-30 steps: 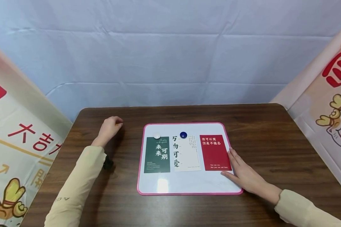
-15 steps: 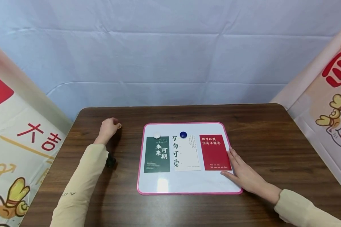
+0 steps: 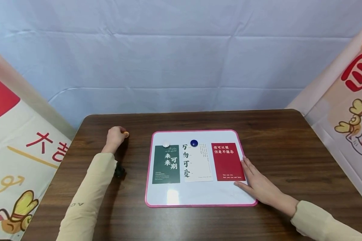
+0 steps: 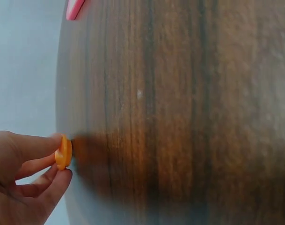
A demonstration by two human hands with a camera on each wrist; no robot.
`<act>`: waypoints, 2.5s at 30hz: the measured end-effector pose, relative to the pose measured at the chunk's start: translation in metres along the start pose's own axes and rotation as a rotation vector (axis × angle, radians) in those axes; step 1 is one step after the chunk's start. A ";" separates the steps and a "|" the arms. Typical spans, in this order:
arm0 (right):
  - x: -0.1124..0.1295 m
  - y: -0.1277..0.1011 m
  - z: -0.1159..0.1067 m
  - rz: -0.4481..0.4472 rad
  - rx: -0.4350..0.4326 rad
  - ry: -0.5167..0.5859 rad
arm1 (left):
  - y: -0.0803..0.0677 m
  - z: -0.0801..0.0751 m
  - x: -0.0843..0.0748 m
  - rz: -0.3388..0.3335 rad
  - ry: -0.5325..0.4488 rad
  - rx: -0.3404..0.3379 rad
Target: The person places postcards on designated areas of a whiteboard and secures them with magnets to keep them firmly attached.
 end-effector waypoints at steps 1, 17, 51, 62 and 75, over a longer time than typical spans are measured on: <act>0.000 0.000 0.000 -0.001 -0.001 0.000 | 0.000 0.000 0.000 -0.001 -0.004 -0.003; 0.000 0.000 0.001 -0.035 -0.017 -0.017 | -0.005 0.005 -0.014 0.000 -0.080 0.026; 0.003 0.000 -0.002 -0.025 -0.009 -0.006 | -0.007 0.024 -0.087 0.117 -0.139 0.026; 0.002 0.000 -0.003 -0.019 -0.005 -0.002 | -0.010 0.031 -0.116 0.162 -0.159 0.045; 0.002 0.000 -0.001 -0.002 0.004 -0.004 | -0.013 0.041 -0.145 0.189 -0.180 0.083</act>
Point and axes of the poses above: each hand's wrist, its own y-axis towards the middle knuckle, its own z-axis out of the palm, x = y × z, the point moved 2 cm from there along y, towards the middle knuckle, and after that the axes turned 6 degrees about y, right-handed, at the moved point
